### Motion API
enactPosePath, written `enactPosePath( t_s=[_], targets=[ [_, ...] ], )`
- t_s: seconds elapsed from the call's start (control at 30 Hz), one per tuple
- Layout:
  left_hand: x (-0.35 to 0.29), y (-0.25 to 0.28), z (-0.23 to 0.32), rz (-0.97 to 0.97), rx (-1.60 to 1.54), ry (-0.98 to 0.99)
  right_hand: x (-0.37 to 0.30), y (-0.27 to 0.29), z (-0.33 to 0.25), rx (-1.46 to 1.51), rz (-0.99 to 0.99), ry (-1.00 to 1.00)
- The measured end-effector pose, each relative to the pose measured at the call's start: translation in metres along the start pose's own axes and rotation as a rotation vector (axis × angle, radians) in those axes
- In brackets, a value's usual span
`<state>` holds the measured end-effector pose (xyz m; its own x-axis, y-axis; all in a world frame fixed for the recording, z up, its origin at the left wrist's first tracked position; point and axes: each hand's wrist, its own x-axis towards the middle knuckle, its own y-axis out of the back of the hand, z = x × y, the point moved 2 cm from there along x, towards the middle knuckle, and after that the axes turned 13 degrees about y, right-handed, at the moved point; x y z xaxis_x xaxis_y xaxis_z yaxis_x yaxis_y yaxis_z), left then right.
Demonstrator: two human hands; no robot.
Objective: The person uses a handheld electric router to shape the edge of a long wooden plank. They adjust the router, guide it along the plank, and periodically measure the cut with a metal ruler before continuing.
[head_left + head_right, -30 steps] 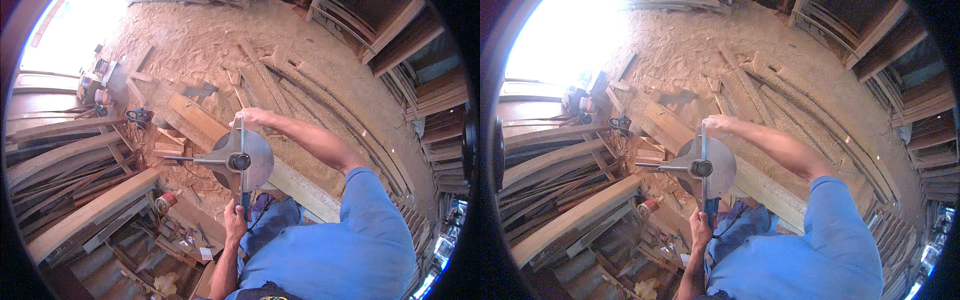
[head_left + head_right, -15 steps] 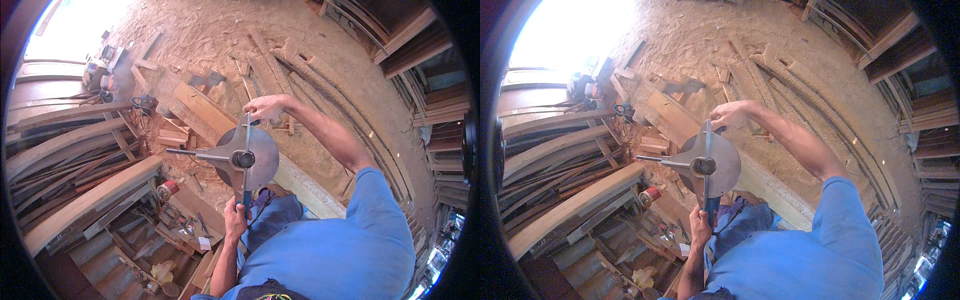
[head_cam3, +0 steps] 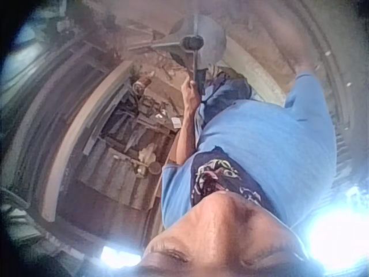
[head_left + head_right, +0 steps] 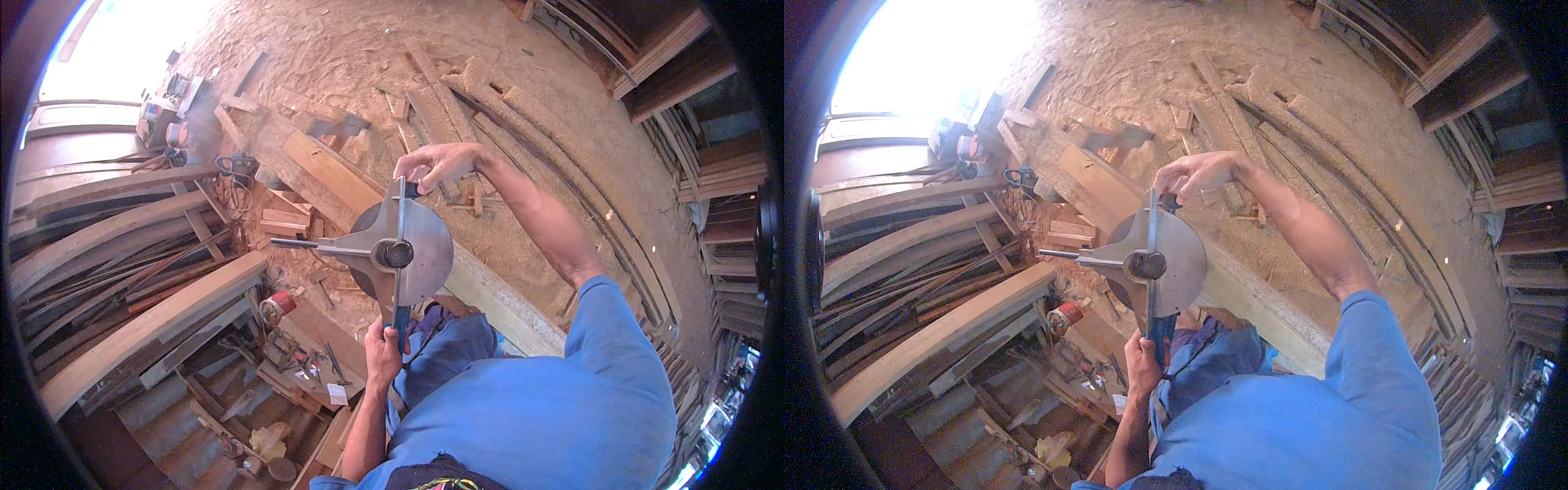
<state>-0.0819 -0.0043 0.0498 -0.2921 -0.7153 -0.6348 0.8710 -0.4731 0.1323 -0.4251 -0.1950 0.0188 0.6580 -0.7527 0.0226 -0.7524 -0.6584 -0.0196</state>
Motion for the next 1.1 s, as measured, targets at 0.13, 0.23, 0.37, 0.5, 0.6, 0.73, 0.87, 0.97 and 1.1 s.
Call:
enactPosePath(
  t_s=[0.13, 0.23, 0.37, 0.5, 0.6, 0.73, 0.87, 0.97, 1.1],
  targets=[
    [-0.001, -0.001, 0.003, -0.017, -0.016, -0.008, -0.004, -0.006, 0.011, -0.036, 0.113, -0.356],
    [-0.001, -0.001, 0.006, 0.002, 0.010, -0.011, -0.014, -0.010, 0.012, -0.035, 0.136, -0.019],
    [-0.003, -0.001, 0.008, 0.011, 0.010, -0.016, -0.046, -0.033, 0.030, 0.146, 0.554, 0.014],
    [-0.001, -0.001, 0.009, 0.015, 0.025, -0.036, -0.071, -0.101, 0.045, -0.237, 0.414, -0.039],
    [-0.001, -0.001, 0.008, 0.018, 0.022, -0.043, -0.065, -0.124, 0.044, -0.333, 0.396, 0.006],
    [-0.002, -0.002, 0.006, -0.007, 0.001, -0.034, -0.063, -0.125, 0.019, -0.409, 0.402, 0.053],
    [0.000, 0.000, 0.006, -0.003, 0.014, -0.049, -0.068, -0.122, 0.012, -0.421, 0.411, -0.059],
    [-0.001, -0.001, 0.006, -0.008, 0.007, -0.055, -0.076, -0.130, 0.034, -0.276, 0.514, -0.166],
    [-0.002, -0.004, 0.007, -0.024, -0.047, -0.048, -0.082, -0.148, 0.059, -0.342, 0.634, -0.054]
  ],
)
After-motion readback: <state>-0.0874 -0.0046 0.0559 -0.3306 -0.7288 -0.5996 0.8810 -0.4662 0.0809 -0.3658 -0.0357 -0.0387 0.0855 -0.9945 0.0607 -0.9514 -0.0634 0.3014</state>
